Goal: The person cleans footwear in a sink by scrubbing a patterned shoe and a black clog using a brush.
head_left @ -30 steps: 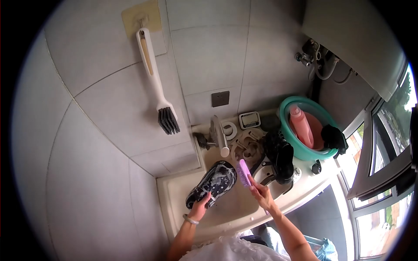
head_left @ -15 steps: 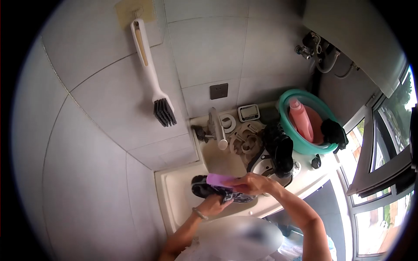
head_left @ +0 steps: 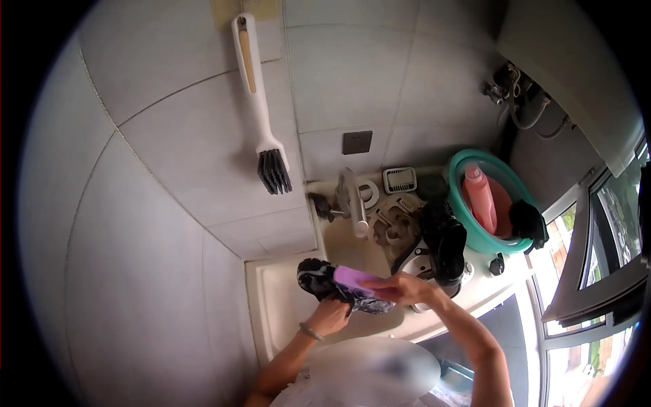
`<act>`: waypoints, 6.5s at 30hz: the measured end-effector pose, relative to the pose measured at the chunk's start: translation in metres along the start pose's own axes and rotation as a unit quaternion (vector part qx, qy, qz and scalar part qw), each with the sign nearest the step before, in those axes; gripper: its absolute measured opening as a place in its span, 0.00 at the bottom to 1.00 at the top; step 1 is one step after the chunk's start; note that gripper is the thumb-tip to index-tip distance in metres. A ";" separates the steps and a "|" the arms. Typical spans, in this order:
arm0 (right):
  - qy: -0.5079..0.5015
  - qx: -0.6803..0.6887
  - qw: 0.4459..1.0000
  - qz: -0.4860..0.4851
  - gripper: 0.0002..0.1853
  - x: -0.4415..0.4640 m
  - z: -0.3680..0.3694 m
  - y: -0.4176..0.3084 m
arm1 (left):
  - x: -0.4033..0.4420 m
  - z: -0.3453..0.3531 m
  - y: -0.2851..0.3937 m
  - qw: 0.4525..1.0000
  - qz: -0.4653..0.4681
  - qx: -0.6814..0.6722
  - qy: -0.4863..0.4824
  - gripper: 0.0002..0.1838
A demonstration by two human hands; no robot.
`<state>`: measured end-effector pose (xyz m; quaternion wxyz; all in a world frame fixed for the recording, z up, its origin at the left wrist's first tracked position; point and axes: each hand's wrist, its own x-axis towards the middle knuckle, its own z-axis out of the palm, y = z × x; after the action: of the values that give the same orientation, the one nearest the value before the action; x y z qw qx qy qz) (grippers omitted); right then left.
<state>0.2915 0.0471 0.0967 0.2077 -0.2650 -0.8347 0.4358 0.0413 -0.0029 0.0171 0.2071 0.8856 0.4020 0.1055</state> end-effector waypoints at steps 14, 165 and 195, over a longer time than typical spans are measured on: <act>0.230 -0.053 0.956 0.173 0.25 -0.047 0.059 0.008 | -0.011 0.035 -0.034 0.674 -0.208 -0.676 0.215 0.17; 0.260 -0.074 0.917 0.292 0.49 -0.051 0.133 0.053 | 0.025 0.004 -0.066 0.941 -0.225 0.069 -0.242 0.35; 0.203 -0.138 0.880 0.406 0.48 -0.054 0.142 0.066 | 0.233 0.072 -0.180 0.714 -0.238 -0.510 0.417 0.12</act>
<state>0.2684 -0.0423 -0.0402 0.1391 -0.6894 -0.6450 0.2990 0.0989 0.2591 -0.1235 0.4568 0.3874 0.5302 0.6001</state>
